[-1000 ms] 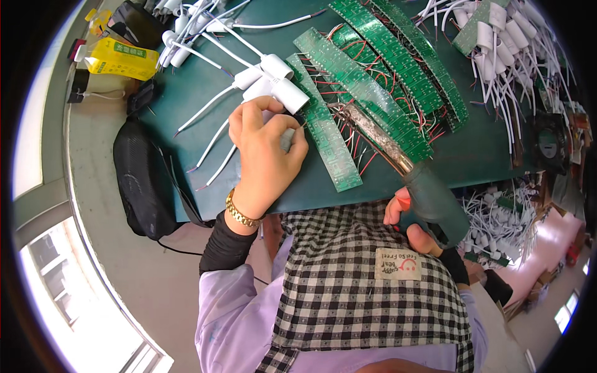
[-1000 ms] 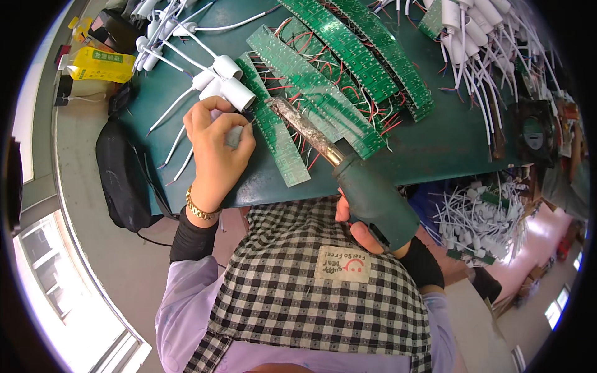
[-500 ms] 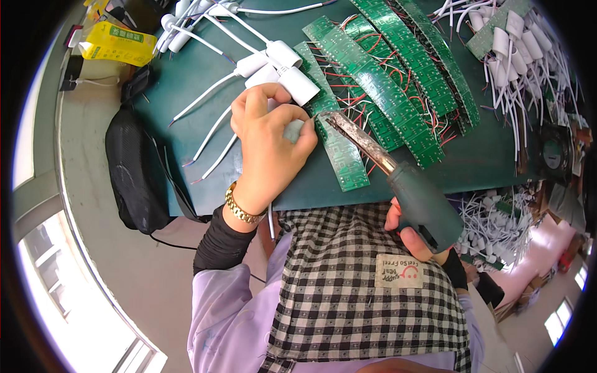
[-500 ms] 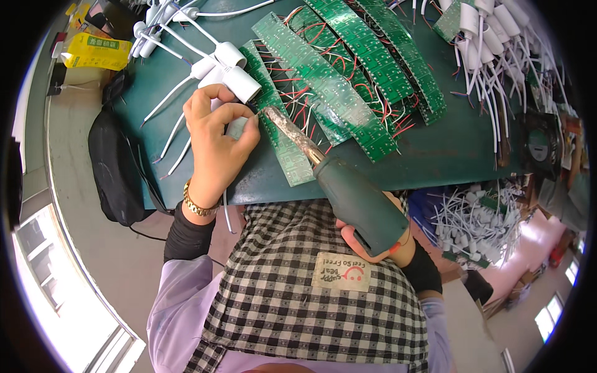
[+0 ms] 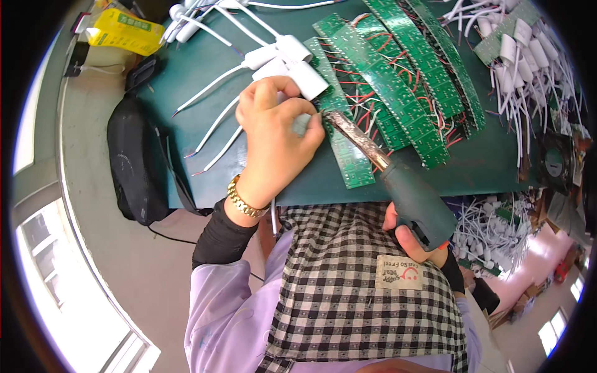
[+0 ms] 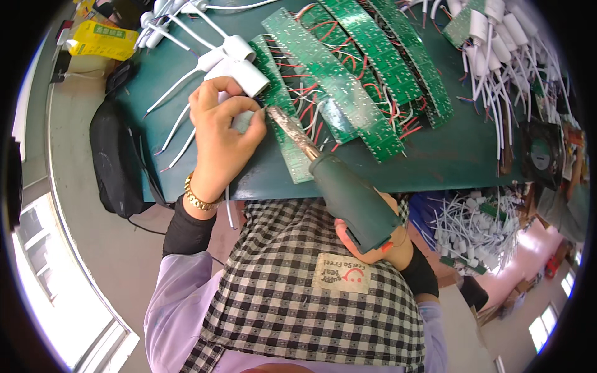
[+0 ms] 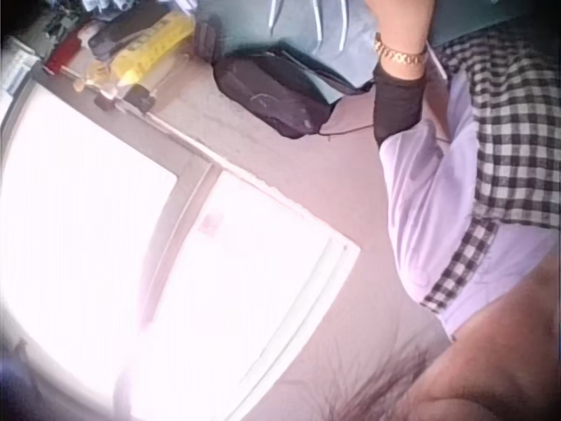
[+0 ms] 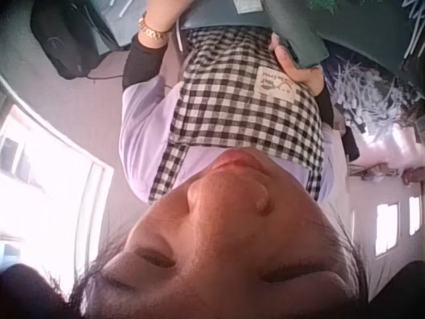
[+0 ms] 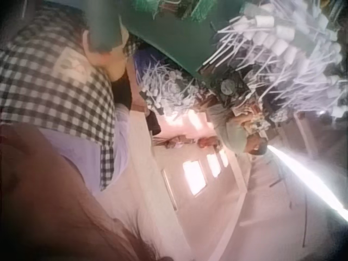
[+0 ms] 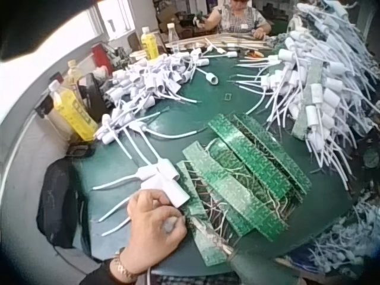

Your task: The person solders wires with plastic housings to green circuit boards, connecting electronic components at an assembly station using a soldering iron.

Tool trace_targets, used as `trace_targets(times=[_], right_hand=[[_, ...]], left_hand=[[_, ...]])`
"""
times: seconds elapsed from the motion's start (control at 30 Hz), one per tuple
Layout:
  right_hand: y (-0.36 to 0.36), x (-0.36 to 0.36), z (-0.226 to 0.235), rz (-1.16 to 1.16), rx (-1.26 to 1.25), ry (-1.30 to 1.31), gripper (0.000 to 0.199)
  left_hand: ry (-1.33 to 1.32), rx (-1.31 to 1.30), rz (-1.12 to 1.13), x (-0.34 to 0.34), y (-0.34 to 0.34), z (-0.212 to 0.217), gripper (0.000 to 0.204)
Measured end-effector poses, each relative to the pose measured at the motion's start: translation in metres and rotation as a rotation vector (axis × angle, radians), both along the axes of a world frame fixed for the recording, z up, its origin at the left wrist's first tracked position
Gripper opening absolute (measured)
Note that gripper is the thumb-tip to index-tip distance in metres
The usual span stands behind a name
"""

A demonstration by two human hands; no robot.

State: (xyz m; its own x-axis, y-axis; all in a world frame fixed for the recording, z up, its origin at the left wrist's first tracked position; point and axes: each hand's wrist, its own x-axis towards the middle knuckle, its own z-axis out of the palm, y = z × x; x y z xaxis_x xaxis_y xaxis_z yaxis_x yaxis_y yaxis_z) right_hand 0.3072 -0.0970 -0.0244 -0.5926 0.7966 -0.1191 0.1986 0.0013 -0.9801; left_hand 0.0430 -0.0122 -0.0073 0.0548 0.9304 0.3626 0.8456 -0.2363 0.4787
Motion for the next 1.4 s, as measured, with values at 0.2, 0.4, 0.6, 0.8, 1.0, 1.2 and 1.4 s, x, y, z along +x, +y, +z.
trace_targets(times=[0.2, 0.4, 0.6, 0.8, 1.0, 1.2, 1.4], right_hand=[[-0.005, -0.011, 0.009, -0.227, -0.151, 0.295, 0.042], [-0.004, -0.011, 0.014, -0.284, -0.154, 0.320, 0.061], [-0.006, -0.008, 0.008, -0.272, -0.151, 0.318, 0.062], [-0.008, -0.005, 0.007, -0.304, -0.175, 0.463, 0.058], [-0.009, -0.011, 0.016, -0.362, -0.184, 0.384, 0.065], [-0.008, -0.010, 0.016, -0.383, -0.170, 0.394, 0.063], [-0.008, -0.009, 0.016, -0.377, -0.180, 0.386, 0.062]], left_hand=[[0.001, 0.033, -0.010, 0.000, 0.001, -0.005, 0.010], [0.023, 0.030, -0.007, -0.002, 0.000, -0.004, 0.010], [0.032, 0.034, -0.013, -0.001, 0.000, -0.004, 0.010], [0.027, 0.031, -0.016, 0.000, -0.001, -0.001, 0.012], [-0.023, 0.016, -0.016, -0.001, -0.001, -0.003, 0.012], [-0.102, -0.006, -0.050, -0.009, -0.001, -0.004, 0.013], [-0.138, -0.047, -0.134, -0.012, 0.001, 0.005, 0.011]])
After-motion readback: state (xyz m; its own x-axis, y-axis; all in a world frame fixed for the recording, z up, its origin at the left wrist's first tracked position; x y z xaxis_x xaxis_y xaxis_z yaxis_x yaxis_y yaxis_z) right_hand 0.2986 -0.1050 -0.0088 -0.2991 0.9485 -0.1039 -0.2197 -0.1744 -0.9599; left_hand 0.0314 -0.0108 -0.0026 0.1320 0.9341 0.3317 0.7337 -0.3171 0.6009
